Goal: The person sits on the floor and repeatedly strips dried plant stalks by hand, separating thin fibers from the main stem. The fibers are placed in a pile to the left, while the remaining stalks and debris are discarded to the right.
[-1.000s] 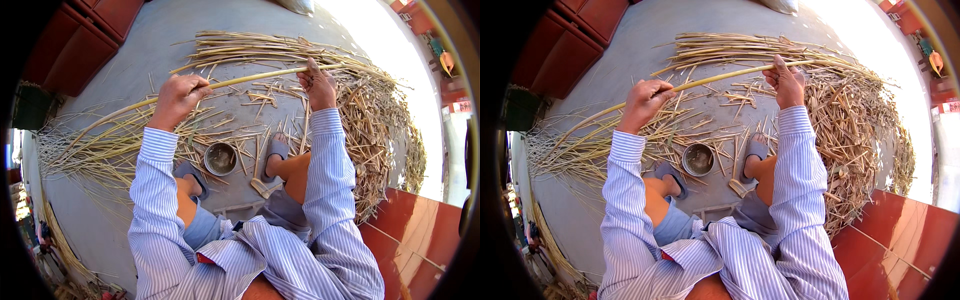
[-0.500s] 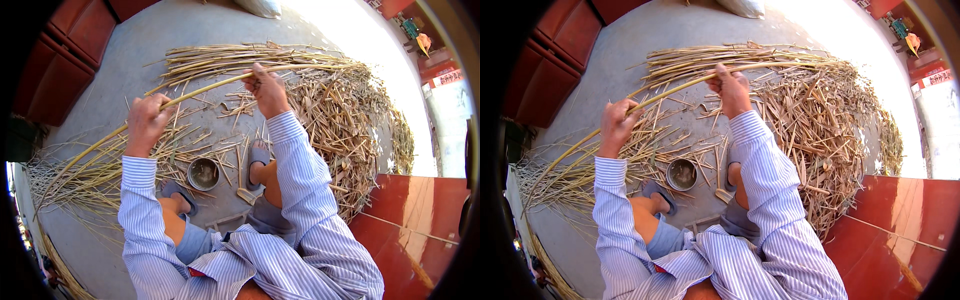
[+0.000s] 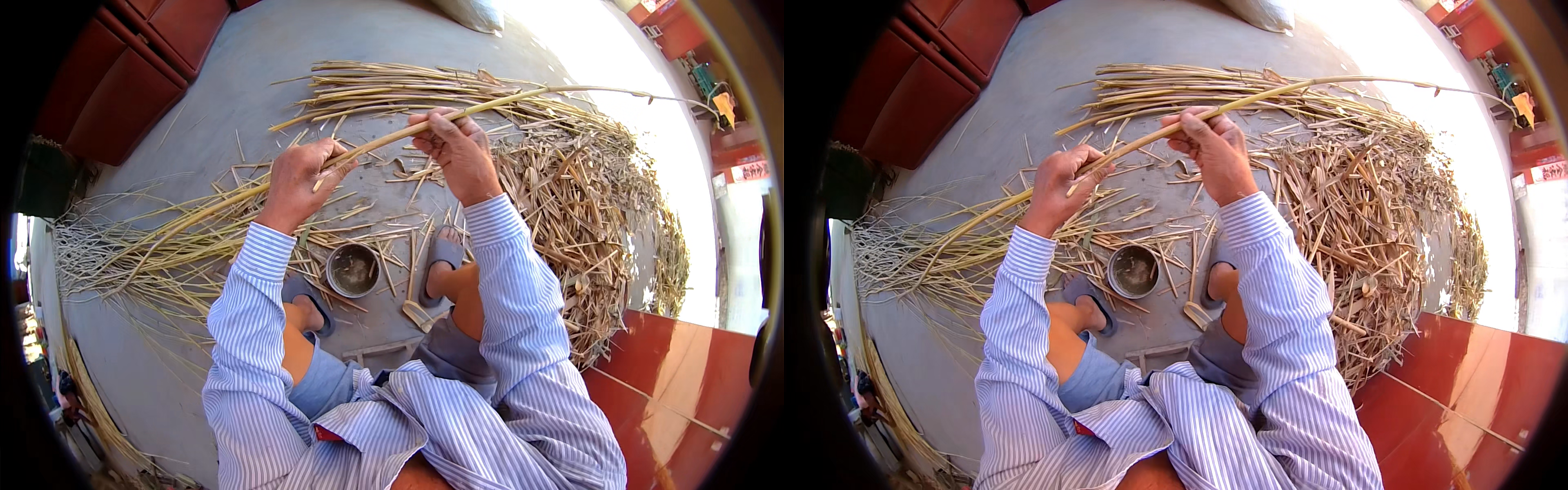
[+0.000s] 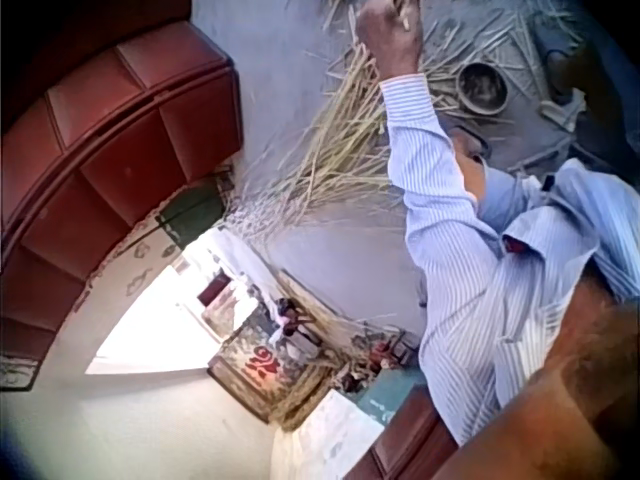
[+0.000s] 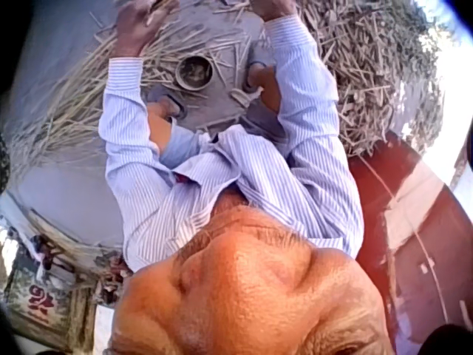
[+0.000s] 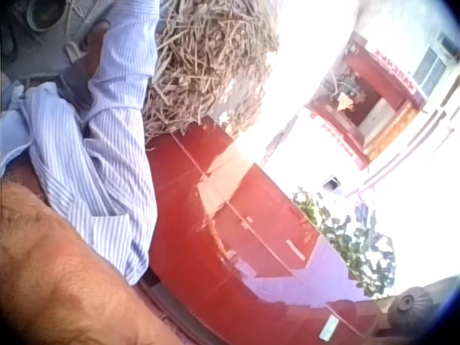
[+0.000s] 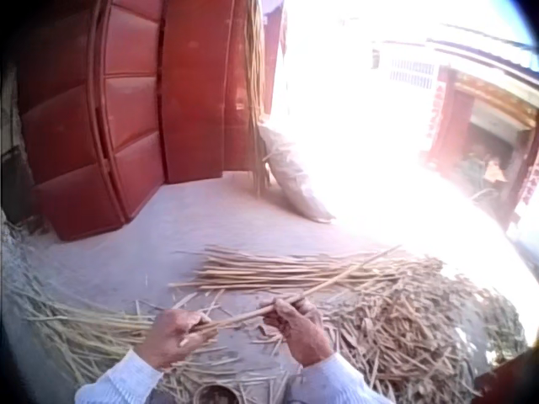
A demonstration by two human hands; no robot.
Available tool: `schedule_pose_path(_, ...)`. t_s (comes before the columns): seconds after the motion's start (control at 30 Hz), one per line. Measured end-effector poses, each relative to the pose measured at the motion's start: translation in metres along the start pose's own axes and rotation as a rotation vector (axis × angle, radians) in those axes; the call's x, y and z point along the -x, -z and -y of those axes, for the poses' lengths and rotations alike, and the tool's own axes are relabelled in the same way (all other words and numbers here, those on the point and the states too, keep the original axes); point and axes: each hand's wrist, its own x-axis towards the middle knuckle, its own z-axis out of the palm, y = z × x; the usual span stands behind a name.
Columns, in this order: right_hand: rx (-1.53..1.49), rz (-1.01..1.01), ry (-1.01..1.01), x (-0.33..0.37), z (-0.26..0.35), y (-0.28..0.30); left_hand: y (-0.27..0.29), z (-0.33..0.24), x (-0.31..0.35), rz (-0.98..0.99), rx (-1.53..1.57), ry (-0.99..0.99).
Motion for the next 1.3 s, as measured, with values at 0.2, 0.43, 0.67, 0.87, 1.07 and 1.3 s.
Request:
schedule_pose_path(0.2, 0.212, -0.157, 0.083, -0.006, 0.03, 0.035, 0.012, 0.017, 0.014, -0.025, 0.186, 0.114)
schedule_pose_path(0.43, 0.087, 0.016, 0.108, -0.001, 0.029, 0.04, 0.02, 0.03, 0.012, 0.157, 0.374, 0.305)
schedule_pose_path(0.67, -0.006, 0.084, 0.133, -0.004, 0.023, 0.031, 0.029, 0.046, 0.01, -0.123, 0.611, 0.4)
schedule_pose_path(0.87, 0.036, -0.098, 0.112, -0.01, 0.017, 0.044, 0.062, 0.073, 0.024, -0.404, -0.685, 0.156)
schedule_pose_path(1.07, -0.015, -0.075, 0.069, 0.001, -0.006, 0.008, 0.023, 0.0, 0.007, -0.237, -0.447, -0.117)
schedule_pose_path(1.3, -0.029, -0.057, -0.074, -0.009, 0.003, 0.012, 0.039, 0.003, 0.022, 0.123, -0.251, 0.218)
